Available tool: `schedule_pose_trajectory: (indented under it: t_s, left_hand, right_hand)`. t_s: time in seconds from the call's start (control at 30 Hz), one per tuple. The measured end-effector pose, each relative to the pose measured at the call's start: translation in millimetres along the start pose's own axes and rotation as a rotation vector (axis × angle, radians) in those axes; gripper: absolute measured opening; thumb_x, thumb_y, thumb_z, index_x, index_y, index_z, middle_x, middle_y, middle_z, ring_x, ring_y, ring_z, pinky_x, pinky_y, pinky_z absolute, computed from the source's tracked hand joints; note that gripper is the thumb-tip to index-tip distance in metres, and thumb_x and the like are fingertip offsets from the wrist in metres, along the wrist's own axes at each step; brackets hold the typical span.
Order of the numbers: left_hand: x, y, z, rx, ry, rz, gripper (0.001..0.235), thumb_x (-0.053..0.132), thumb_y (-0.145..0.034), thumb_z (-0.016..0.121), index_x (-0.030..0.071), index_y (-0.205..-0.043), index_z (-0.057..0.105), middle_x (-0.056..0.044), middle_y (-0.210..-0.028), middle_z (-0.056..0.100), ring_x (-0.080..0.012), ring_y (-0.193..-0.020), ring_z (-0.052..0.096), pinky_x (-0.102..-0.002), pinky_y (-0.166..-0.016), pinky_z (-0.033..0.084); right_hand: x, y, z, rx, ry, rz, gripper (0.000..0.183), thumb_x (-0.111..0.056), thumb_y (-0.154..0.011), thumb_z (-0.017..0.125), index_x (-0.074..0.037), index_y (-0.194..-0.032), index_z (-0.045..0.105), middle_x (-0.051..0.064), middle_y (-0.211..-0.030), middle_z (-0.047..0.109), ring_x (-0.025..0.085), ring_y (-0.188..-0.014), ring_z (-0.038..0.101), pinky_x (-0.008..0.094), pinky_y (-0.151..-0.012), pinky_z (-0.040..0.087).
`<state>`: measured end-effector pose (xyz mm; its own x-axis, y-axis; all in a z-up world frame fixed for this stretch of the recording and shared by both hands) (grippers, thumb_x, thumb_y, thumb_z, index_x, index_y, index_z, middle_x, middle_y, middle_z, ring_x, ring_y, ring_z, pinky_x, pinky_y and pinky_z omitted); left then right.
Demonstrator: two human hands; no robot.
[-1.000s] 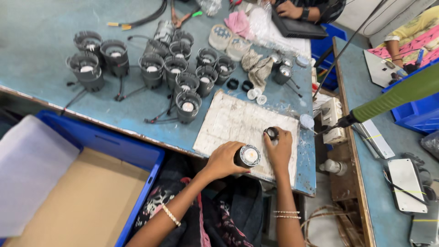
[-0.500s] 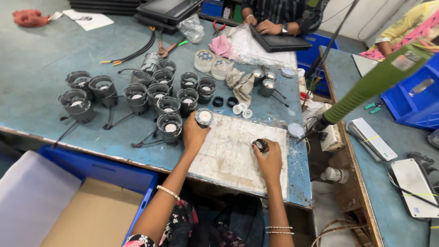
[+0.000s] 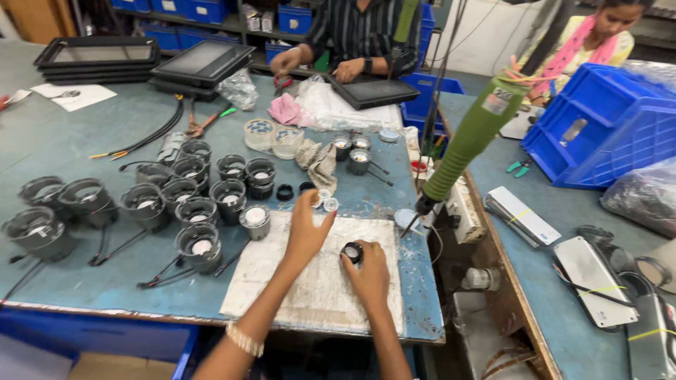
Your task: The person assembles small cylindrical light fixtures by inserting white bulbs into gray housings, securing black rings, and using a green electric screwdriver to tighten screws. The person handles multiple units one at a time on a blue workbench.
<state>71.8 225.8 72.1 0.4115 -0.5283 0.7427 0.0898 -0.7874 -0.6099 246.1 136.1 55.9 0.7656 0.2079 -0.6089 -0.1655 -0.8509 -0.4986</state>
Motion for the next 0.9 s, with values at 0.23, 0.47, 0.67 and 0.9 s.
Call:
schedule_pose_trajectory:
  t_s: [0.23,0.47,0.67,0.9]
  left_hand:
    - [-66.1,-138.8,149.5,-0.146,-0.195,0.05,0.067,0.023,-0.074,0.088,0.007,-0.13,0.053,-0.024,-0.114,0.057,-0.0444,-0.105,0.06,-0.05,-0.087,0.05]
    - [-89.0,-160.6,179.6,-0.06,-0.244,-0.032,0.033,0.015,-0.079,0.084,0.006,-0.102,0.062,-0.017,-0.103,0.066,-0.0395,-0.098,0.066,-0.049,-0.082,0.052]
    - [-37.5,-145.5,122.1,0.008,-0.046,0.034,0.027,0.017,-0.075,0.086,0.004,-0.087,0.066,-0.018,-0.084,0.069,-0.0373,-0.079,0.068,-0.046,-0.071,0.052]
    - [63.6,-37.1,-53.5,-0.15,-0.018,0.026,0.033,0.023,-0.075,0.09,0.001,-0.086,0.067,-0.015,-0.084,0.071,-0.0276,-0.074,0.069,-0.037,-0.07,0.054]
  right_hand:
    - [-3.3,-3.2,-4.8,-0.033,-0.013,0.09,0.041,-0.032,-0.079,0.08,-0.01,-0.111,0.069,0.012,-0.104,0.062,0.033,-0.103,0.062,0.044,-0.085,0.05]
    - [-6.3,-5.3,-8.7,-0.033,-0.004,0.113,0.042,-0.034,-0.079,0.079,-0.009,-0.111,0.069,0.012,-0.104,0.062,0.034,-0.101,0.062,0.045,-0.084,0.05]
    - [-4.4,-3.1,-4.8,-0.058,0.016,0.112,0.042,-0.037,-0.081,0.078,-0.009,-0.111,0.068,0.013,-0.103,0.062,0.034,-0.099,0.063,0.045,-0.084,0.051]
    - [3.0,-1.9,1.8,-0.038,0.014,0.082,0.043,-0.038,-0.082,0.079,-0.008,-0.111,0.069,0.013,-0.104,0.062,0.035,-0.1,0.063,0.045,-0.083,0.051]
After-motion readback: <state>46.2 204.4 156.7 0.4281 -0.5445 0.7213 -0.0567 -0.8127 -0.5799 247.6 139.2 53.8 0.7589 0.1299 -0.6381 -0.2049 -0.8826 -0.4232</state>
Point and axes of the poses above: each hand's wrist, its own y-axis away from the middle knuckle, its own z-axis out of the palm, x = y × z, the point moved 7 cm from there along -y, towards the middle knuckle
